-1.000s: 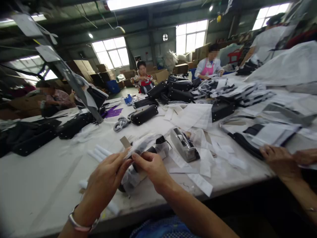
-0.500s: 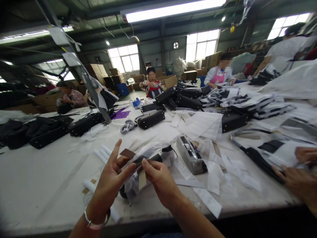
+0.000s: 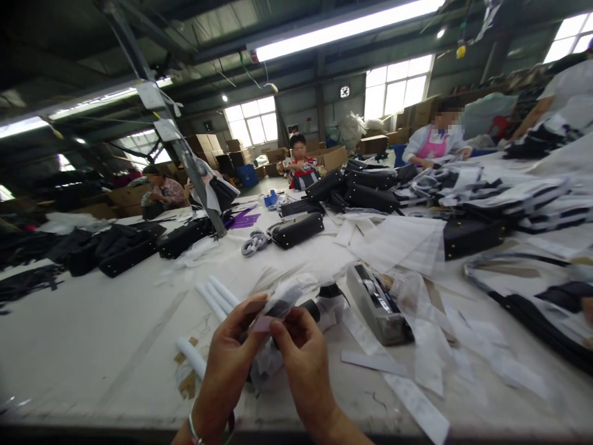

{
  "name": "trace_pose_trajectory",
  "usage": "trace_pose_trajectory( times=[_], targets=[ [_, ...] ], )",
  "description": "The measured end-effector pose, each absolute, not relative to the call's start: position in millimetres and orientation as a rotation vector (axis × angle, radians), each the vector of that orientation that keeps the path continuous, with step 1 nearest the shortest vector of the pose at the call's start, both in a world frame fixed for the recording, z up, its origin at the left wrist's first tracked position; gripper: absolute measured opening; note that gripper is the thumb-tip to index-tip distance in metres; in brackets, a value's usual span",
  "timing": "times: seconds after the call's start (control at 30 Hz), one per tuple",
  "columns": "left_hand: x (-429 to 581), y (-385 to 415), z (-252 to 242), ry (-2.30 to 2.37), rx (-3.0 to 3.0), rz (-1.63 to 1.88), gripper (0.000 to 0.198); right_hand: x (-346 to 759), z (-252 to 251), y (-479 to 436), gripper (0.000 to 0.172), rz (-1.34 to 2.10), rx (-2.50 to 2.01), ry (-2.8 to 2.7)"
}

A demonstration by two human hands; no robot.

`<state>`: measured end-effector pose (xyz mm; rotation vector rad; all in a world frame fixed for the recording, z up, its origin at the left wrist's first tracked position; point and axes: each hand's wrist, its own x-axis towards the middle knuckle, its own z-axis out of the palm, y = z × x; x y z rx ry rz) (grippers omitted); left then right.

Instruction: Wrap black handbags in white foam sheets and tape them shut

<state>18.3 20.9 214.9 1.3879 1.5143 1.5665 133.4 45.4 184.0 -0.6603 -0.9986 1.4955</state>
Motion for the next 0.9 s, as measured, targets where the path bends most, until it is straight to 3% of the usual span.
trace_pose_trajectory(
  times=[0.43, 0.9],
  targets=[
    [13.4, 10.9, 222.9, 1.469, 1.513, 1.515, 0.033, 132.0, 190.5, 49.7, 0.034, 1.474, -0.679, -1.032],
    [13.3, 8.3, 226.6, 1.820, 1.773, 1.516, 0.025, 129.5, 190.2, 49.7, 0.036, 1.560, -0.663, -0.997]
  ],
)
